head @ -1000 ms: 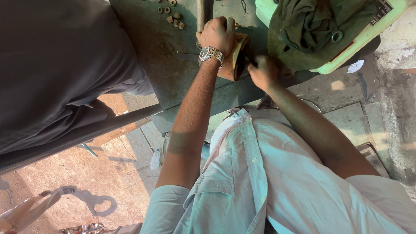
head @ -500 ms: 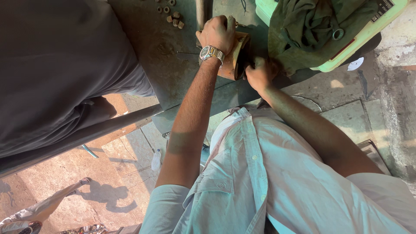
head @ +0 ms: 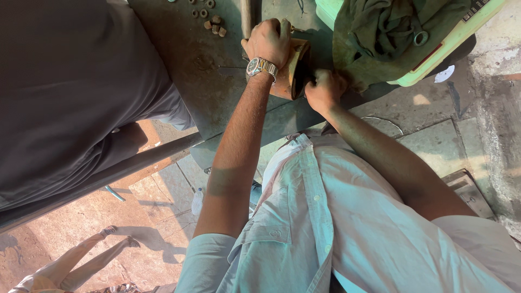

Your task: The person holds a cylindrical metal part on a workbench and repeatedly scrapes its inner surface with a small metal tool. The person rotates the part to access different areas and continues scraping throughout the clip.

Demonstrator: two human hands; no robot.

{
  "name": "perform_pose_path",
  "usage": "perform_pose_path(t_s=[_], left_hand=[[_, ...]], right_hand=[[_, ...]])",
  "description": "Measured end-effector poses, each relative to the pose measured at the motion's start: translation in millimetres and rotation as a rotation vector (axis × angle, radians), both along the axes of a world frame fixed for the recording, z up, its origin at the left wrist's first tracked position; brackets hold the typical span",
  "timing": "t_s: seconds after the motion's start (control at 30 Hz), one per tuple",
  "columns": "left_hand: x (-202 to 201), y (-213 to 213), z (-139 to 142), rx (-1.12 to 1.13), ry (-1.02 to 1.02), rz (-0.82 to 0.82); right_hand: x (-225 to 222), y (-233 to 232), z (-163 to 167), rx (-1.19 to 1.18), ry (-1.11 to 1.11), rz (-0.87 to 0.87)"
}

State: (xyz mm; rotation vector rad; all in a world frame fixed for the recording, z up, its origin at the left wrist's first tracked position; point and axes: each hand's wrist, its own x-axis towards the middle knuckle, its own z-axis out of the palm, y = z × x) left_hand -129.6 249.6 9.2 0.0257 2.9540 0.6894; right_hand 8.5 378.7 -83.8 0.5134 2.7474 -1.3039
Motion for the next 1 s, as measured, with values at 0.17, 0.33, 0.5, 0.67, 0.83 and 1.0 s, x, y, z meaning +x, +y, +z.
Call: perform_pose_path(t_s=[0.17, 0.33, 0.5, 0.67, 0.83, 1.0], left_hand=[[0.4, -0.7, -3.3, -0.004, -0.013, -0.013], [-0.7, -1.6, -5.1, 0.001, 0.021, -0.019], [-0.4, -0.4, -4.6, 0.010, 0.023, -0.019], [2.2, -0.4, -5.1, 0.024, 0.052, -0.008], [4.1, -0.5, -6.6, 0.012, 0.026, -0.004], [0.0, -2.4, -11.0, -0.006, 0.035, -0.005]], right_hand=[[-0.4, 1.2, 27.8, 0.074, 0.026, 0.017], [-4.1, 0.8, 31.5, 0.094, -0.067, 0.020], [1.9, 2.2, 10.9, 0.214, 0.153, 0.054], [-0.2, 5.2, 5.7, 0.158, -0.065, 0.051], [3.1, 5.8, 0.0, 0.170, -0.022, 0.066], [7.2, 0.7, -10.7, 0.202, 0.088, 0.037]])
